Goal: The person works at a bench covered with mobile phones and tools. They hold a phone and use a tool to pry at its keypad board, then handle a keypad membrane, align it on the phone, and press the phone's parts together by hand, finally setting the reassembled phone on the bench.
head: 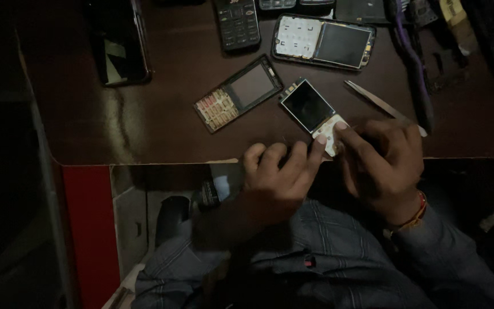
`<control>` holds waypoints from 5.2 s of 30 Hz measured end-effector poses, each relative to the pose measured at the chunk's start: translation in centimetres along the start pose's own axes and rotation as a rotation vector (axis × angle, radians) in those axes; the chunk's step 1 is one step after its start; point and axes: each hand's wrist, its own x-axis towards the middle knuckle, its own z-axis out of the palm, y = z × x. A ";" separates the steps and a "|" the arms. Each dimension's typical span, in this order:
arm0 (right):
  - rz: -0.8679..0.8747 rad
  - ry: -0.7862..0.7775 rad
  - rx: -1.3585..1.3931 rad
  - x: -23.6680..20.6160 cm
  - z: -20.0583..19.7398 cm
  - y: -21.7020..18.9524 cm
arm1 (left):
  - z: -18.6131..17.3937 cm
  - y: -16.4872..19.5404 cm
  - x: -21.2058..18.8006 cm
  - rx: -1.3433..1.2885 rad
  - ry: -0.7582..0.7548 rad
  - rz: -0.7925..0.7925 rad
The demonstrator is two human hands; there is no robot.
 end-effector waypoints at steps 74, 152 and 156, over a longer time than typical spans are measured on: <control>0.369 -0.063 1.191 -2.8 -2.8 -3.7 | -8.2 1.3 2.3 -1.037 -0.169 -0.621; 0.003 -0.133 0.003 2.7 -1.8 -3.1 | -2.1 -8.7 6.7 -0.678 -0.067 -0.530; -0.014 -0.120 -0.068 2.4 -1.4 -3.1 | -1.8 -8.8 6.9 -0.680 -0.076 -0.515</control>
